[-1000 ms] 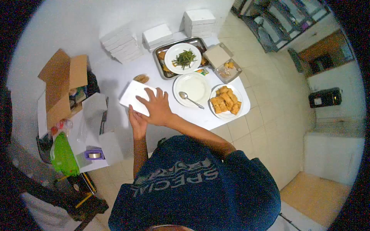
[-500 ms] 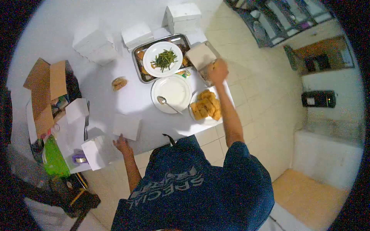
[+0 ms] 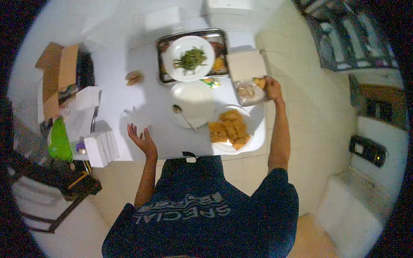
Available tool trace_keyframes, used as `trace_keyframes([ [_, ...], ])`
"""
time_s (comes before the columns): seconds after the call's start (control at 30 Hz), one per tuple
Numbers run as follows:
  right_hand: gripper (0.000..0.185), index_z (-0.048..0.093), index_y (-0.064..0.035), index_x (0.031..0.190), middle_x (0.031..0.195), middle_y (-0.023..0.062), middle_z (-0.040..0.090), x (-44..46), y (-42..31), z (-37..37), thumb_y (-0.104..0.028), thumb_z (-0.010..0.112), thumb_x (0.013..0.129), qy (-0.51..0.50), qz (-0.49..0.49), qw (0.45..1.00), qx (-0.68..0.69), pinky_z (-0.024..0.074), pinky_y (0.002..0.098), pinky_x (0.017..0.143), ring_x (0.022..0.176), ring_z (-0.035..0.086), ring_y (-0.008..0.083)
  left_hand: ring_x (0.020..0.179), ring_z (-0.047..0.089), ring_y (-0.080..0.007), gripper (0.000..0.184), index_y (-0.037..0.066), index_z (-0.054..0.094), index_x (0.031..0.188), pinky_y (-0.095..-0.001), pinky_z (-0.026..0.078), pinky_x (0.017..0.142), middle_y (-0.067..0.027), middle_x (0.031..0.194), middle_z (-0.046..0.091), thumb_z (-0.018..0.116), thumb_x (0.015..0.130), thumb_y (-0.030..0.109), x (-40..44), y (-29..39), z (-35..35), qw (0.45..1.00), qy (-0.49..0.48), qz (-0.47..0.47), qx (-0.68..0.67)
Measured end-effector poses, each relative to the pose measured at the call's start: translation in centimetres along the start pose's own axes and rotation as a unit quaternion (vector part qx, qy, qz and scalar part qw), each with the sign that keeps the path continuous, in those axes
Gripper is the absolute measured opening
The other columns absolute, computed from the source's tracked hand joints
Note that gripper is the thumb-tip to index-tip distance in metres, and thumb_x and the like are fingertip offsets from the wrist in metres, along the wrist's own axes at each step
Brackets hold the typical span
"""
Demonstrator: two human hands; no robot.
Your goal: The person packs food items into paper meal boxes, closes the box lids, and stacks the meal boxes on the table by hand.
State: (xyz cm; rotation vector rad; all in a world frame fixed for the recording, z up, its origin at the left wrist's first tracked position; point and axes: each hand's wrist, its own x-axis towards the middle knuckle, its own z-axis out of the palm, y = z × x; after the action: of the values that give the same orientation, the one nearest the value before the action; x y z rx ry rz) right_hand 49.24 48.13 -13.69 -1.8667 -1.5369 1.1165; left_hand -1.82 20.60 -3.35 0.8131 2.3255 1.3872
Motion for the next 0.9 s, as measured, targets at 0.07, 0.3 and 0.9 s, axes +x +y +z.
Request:
trace_keyframes([
  [0.07,0.043,0.066,-0.0003,0.115,0.095,0.0029,0.067,-1.9,0.2,-1.2,-0.038,0.049,0.104,0.000,-0.006,0.999,0.051,0.0495,0.0281,0.080,0.085,0.058,0.0121,0.134,0.042,-0.0278,0.073,0.009,0.026,0.151,-0.0445,0.040,0.103,-0.0136,0.149,0.040,0.062,0.089,-0.001,-0.5,1.1,2.9,0.998,-0.048,0.046,-0.018],
  [0.3,0.045,0.056,-0.0016,0.134,0.121,0.0059,0.063,-12.4,-12.5,-0.7,-0.036,0.049,0.105,0.049,-0.015,0.972,0.228,0.0443,0.0300,0.097,0.109,0.056,0.0152,0.137,0.040,-0.0314,0.084,0.012,0.025,0.153,-0.0462,0.039,0.108,-0.0134,0.152,0.034,0.071,0.083,0.011,-2.1,4.7,10.0,0.820,-0.458,-0.030,-0.342],
  [0.9,0.059,0.030,-0.0008,0.149,0.140,0.0180,0.046,-27.5,-43.4,35.7,-0.034,0.047,0.103,-0.161,-0.109,0.917,0.348,0.0352,0.0367,0.108,0.128,0.044,0.0261,0.144,0.029,-0.0371,0.102,0.018,0.026,0.155,-0.0574,0.027,0.117,-0.0098,0.157,0.029,0.036,0.081,0.087,16.8,5.9,-10.2,0.707,-0.073,-0.106,-0.695],
])
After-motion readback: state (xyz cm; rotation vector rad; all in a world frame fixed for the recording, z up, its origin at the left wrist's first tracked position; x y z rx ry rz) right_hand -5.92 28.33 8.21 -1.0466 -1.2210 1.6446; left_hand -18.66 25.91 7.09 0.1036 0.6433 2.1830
